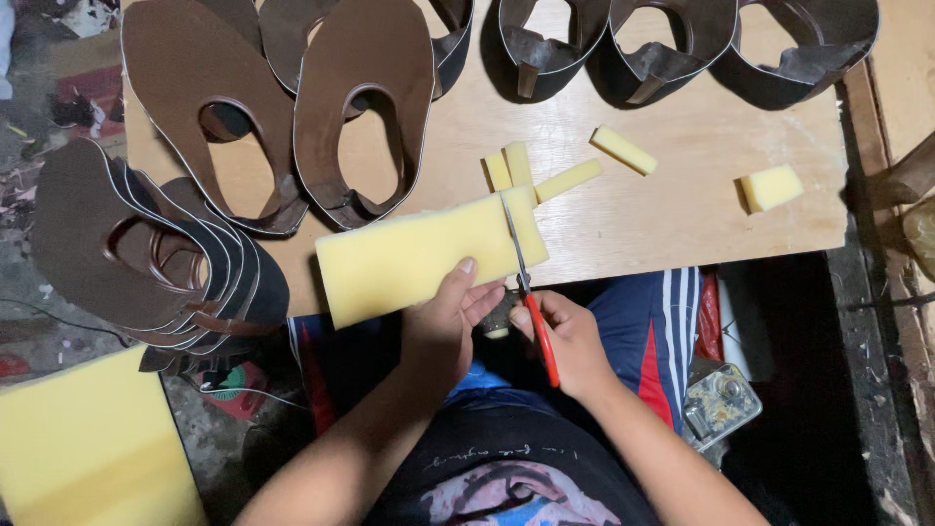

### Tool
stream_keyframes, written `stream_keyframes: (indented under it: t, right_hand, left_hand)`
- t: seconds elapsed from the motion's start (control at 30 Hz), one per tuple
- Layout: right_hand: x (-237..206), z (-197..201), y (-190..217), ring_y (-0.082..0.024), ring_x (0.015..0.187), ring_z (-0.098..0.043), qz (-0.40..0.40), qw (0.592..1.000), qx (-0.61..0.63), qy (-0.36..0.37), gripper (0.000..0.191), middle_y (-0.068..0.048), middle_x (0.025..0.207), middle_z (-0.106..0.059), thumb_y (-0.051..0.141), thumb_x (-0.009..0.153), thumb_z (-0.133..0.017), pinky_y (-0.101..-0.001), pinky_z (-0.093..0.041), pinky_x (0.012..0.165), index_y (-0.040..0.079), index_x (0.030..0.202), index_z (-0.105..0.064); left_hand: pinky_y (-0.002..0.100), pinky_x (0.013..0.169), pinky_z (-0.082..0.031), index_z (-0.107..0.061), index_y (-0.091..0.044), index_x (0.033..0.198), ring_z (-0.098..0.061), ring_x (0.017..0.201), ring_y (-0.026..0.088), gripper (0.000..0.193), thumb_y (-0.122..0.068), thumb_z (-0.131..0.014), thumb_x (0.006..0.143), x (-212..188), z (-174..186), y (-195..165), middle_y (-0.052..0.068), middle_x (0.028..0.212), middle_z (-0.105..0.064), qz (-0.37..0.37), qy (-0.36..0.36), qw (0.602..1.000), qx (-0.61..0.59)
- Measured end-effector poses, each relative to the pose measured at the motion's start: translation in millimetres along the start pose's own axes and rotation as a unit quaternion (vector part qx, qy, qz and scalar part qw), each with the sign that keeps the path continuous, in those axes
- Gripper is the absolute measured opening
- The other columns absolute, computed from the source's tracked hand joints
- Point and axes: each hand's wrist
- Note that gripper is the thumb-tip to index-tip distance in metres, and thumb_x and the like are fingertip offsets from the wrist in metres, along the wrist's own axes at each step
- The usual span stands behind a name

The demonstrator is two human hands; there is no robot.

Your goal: The person cuts a yellow foam sheet into narrow strips using red-handled scissors, trimming pieces one at a time on a wooden workbench. They then pick up brown sandal sole pieces and press the cut foam strips into the underside of the soles, working on one sole at a time.

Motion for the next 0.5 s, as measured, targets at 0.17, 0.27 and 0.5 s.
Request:
stream_keyframes:
  t: [0.17, 0.27, 0.5]
  right_hand:
    - [8, 7, -9, -0.006, 0.053, -0.051, 0.011, 0.999, -0.042, -0.01, 0.026, 0.003, 0.06, -0.059, 0.028, 0.091, -0.074, -0.0248, -0.041, 0.048, 0.004, 0.083, -0.07]
    - [12, 10, -10, -0.005, 0.055, -0.051, 0.028, 0.998, -0.063, -0.011, 0.029, 0.004, 0.06, -0.058, 0.029, 0.091, -0.075, -0.025, -0.042, 0.049, 0.003, 0.08, -0.07]
    - [-1, 21, 17, -0.015, 0.061, -0.06, 0.191, 0.952, -0.214, -0.112, 0.037, -0.005, 0.07, -0.065, 0.034, 0.082, -0.085, -0.0311, -0.05, 0.057, 0.002, 0.087, -0.067]
  left_hand:
    - [0.043, 0.091, -0.057, -0.06, -0.004, 0.123, -0.07, 0.1, 0.027, 0.032, -0.02, -0.061, 0.095, 8, 2, -2, 0.012, 0.113, -0.07, 0.035, -0.022, 0.999, -0.012]
    - [0.043, 0.091, -0.057, -0.059, -0.004, 0.124, -0.069, 0.1, 0.027, 0.032, -0.021, -0.062, 0.096, 13, 4, -2, 0.012, 0.113, -0.07, 0.03, -0.028, 0.999, -0.016]
    - [0.041, 0.084, -0.056, -0.059, -0.001, 0.124, -0.068, 0.094, 0.025, 0.038, -0.032, -0.061, 0.102, 33, 17, 2, 0.011, 0.109, -0.068, -0.025, 0.004, 0.999, -0.02]
Point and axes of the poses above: each hand's wrist, its own x-axis towards the middle knuckle, its own z-axis out of the back of the hand, y = z × x
